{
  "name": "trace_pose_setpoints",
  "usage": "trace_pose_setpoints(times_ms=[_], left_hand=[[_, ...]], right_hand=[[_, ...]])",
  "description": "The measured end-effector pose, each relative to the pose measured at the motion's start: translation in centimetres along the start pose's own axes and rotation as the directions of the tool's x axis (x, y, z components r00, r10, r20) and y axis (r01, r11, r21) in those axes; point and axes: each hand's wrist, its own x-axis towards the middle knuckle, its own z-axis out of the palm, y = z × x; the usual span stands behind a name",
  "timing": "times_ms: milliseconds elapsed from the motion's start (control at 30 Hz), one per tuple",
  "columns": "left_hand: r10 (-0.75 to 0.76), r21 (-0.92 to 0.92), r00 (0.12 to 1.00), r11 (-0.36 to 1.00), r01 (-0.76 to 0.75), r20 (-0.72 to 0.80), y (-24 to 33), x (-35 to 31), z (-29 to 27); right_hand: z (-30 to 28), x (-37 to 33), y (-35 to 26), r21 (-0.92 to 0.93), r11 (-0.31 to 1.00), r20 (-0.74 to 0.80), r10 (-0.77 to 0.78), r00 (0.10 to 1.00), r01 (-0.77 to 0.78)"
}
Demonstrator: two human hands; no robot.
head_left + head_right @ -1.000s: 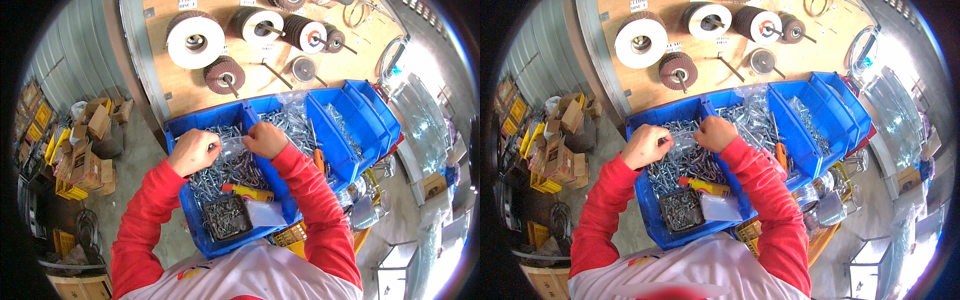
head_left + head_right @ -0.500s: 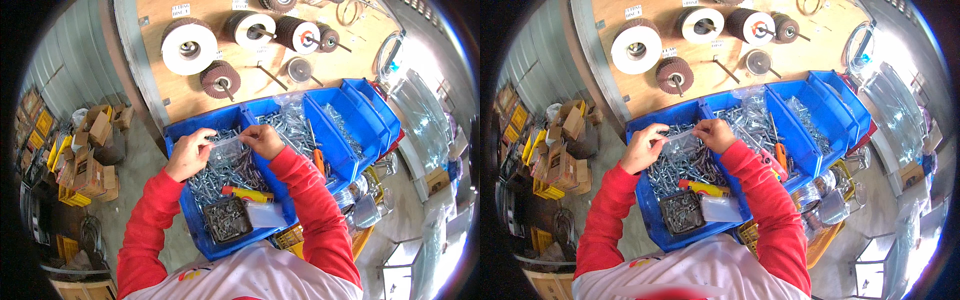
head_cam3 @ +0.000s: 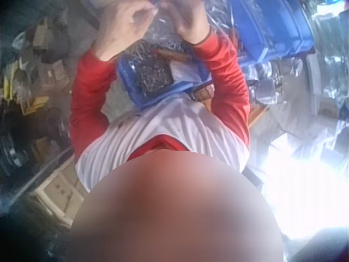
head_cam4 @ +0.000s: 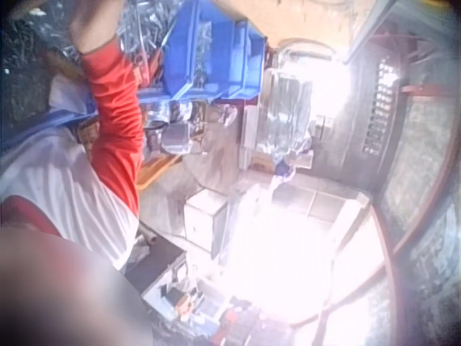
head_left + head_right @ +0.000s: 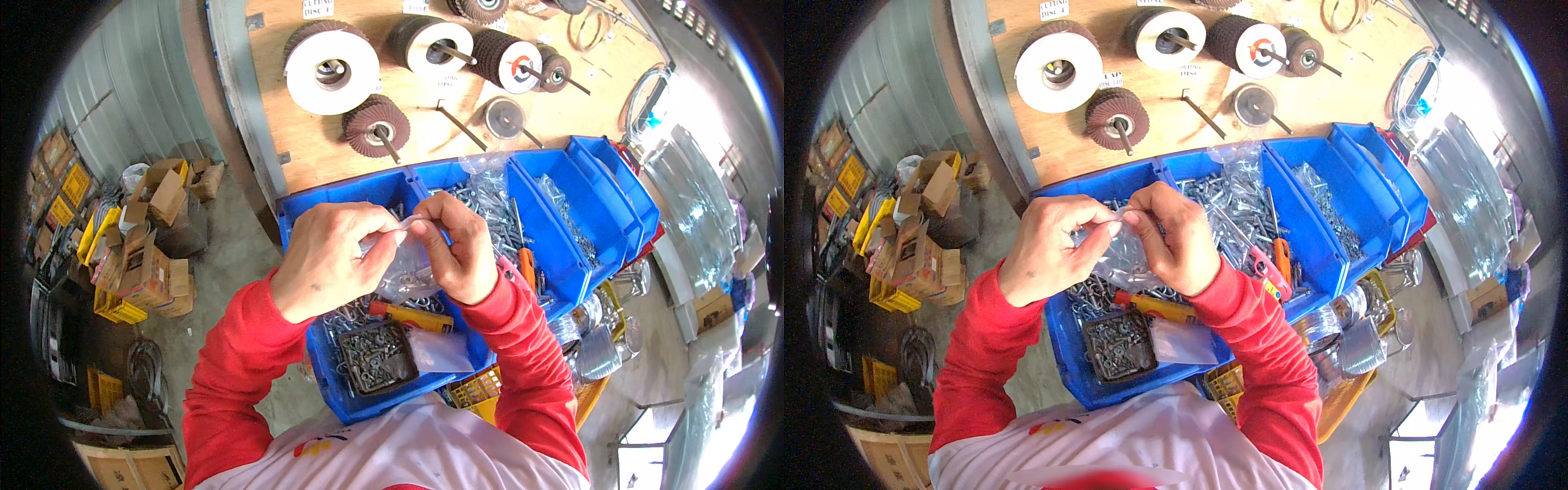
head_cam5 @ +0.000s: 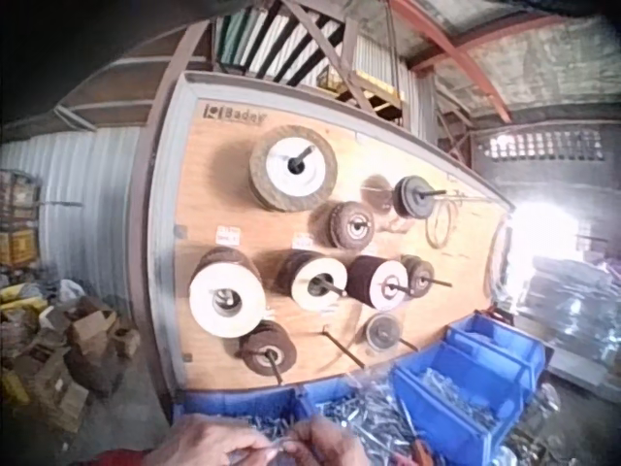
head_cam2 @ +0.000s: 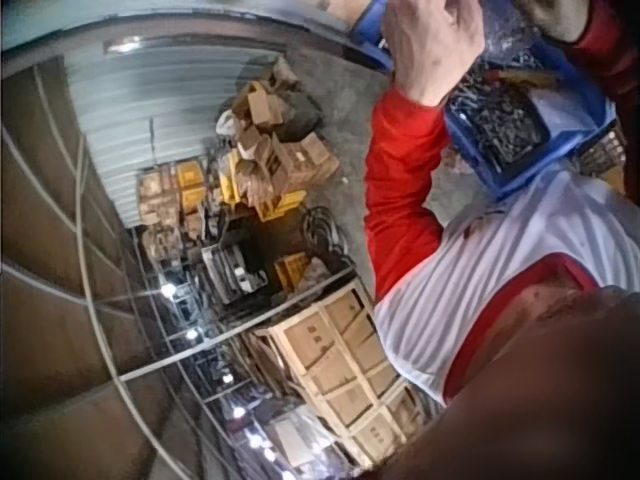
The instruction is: The person repeatedly scoops metal fasteners from a blue bin and places them into small clear plastic bags, then seals each bag. The person continues this cycle throughout the clip.
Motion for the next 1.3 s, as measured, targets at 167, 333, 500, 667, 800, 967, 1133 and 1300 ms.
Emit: trace_pose_setpoints(times_ms=[167,333,500,667,800,967,1133,1300], left_hand=[[0.059,-0.037,0.998,0.998,-0.058,0.035,1.3,0.4,-0.4],[0.061,-0.059,0.987,0.997,-0.053,0.148,2.6,-0.2,-0.9],[0.125,-0.068,0.973,0.991,-0.114,0.193,2.9,-0.7,-0.7],[0.141,-0.204,0.982,0.972,-0.114,0.124,2.8,-0.5,0.4],[0.191,-0.250,0.971,0.956,-0.152,0.141,2.7,-0.1,1.3],[0.109,-0.364,0.988,0.929,-0.062,0.111,2.8,0.4,2.6],[0.103,-0.463,0.992,0.885,-0.056,0.077,3.3,0.6,3.8],[0.165,-0.425,0.981,0.899,-0.106,0.105,3.7,0.9,4.5]], right_hand=[[0.7,-2.2,-1.1,0.432,0.884,-0.053,0.221,0.974,-0.177],[-0.9,-3.9,-0.9,0.229,0.972,-0.075,-0.031,0.997,0.047],[-1.3,-5.8,-2.0,0.271,0.962,-0.174,0.029,0.984,0.019],[-1.9,-7.3,-2.8,0.362,0.932,-0.359,0.141,0.923,-0.001],[-2.9,-7.8,-3.0,0.249,0.967,-0.430,0.066,0.901,0.047],[-4.1,-8.5,-3.6,0.354,0.935,-0.499,0.196,0.844,-0.009],[-5.1,-8.8,-3.7,0.269,0.962,-0.542,0.114,0.832,0.044],[-5.9,-10.1,-3.8,0.154,0.987,-0.598,0.049,0.800,0.055]])
